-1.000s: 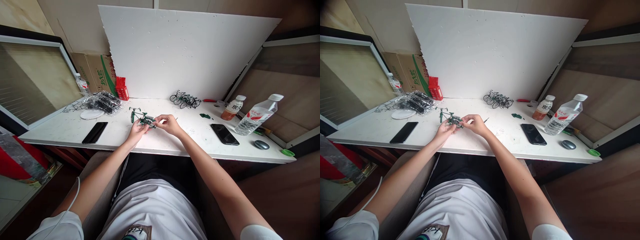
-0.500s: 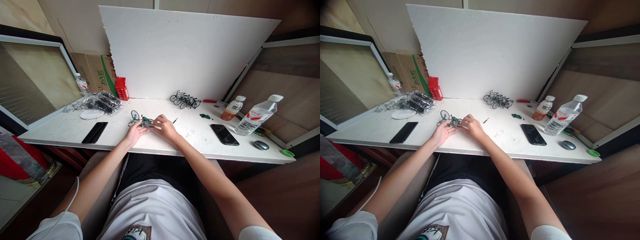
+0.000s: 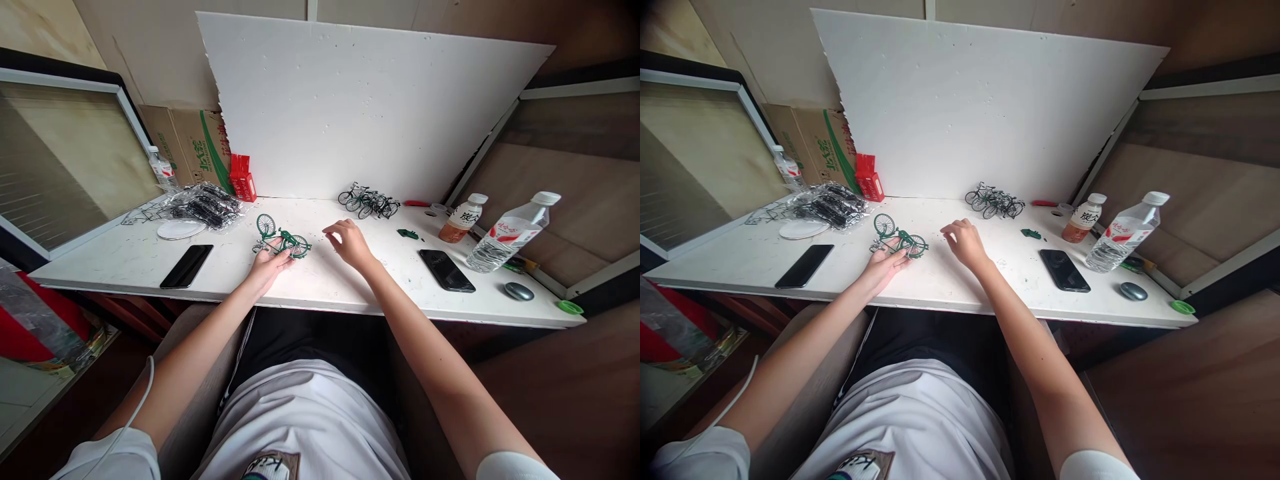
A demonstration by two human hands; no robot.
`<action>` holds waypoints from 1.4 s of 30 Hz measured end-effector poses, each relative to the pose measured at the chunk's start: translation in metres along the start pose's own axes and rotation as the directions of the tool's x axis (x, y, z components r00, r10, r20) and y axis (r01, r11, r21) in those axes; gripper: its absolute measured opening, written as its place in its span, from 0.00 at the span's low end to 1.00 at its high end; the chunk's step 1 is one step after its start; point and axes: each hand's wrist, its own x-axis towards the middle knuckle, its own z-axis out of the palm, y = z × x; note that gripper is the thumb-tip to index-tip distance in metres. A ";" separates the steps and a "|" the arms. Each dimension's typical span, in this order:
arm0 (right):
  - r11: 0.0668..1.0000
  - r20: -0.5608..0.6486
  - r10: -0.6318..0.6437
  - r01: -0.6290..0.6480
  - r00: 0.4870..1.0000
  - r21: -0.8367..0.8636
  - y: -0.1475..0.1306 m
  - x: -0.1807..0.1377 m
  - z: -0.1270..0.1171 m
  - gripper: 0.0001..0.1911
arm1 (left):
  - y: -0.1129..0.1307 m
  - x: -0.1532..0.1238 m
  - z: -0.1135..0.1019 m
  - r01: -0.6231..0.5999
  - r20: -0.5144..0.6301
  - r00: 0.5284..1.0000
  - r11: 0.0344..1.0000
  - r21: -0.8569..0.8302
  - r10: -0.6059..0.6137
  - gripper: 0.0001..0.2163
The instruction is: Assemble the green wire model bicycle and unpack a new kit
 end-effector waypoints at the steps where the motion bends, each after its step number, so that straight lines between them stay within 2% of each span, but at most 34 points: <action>1: 0.999 0.020 0.048 -0.048 0.999 -0.008 0.008 -0.001 -0.002 0.15 | 0.001 0.000 0.001 0.003 -0.005 1.000 1.000 -0.005 -0.003 0.31; 3: 0.993 0.052 0.112 -0.113 0.992 0.023 0.018 -0.003 -0.004 0.16 | 0.002 -0.001 0.002 0.012 -0.016 1.000 1.000 -0.014 -0.012 0.30; 5: 0.975 0.098 0.159 -0.172 0.982 0.140 0.018 -0.004 -0.003 0.18 | 0.003 -0.002 0.003 0.019 -0.019 1.000 1.000 -0.011 -0.019 0.30; 9: 0.844 0.217 0.246 -0.318 0.945 0.431 -0.006 -0.002 0.005 0.23 | 0.004 -0.002 0.003 0.013 0.010 1.000 1.000 0.021 -0.013 0.30; 14: 0.722 0.291 0.197 -0.339 0.936 0.603 -0.034 0.000 0.014 0.20 | 0.002 -0.003 0.003 -0.004 0.046 0.999 0.997 0.072 0.001 0.29; 21: 0.719 0.268 0.227 -0.347 0.936 0.602 -0.036 -0.004 0.028 0.16 | 0.001 -0.005 0.005 -0.060 0.085 0.995 0.989 0.136 0.049 0.32; 27: 0.685 0.293 0.250 -0.382 0.923 0.620 -0.030 -0.006 0.037 0.18 | 0.000 -0.006 0.005 -0.089 0.075 0.994 0.983 0.160 0.078 0.35; 33: 0.689 0.282 0.281 -0.397 0.917 0.606 -0.029 -0.009 0.042 0.18 | 0.000 -0.007 0.007 -0.087 0.044 0.996 0.981 0.176 0.080 0.33; 42: 0.687 0.267 0.242 -0.359 0.933 0.632 -0.039 -0.008 0.041 0.16 | 0.000 -0.007 0.010 -0.087 -0.041 0.995 0.983 0.160 0.095 0.28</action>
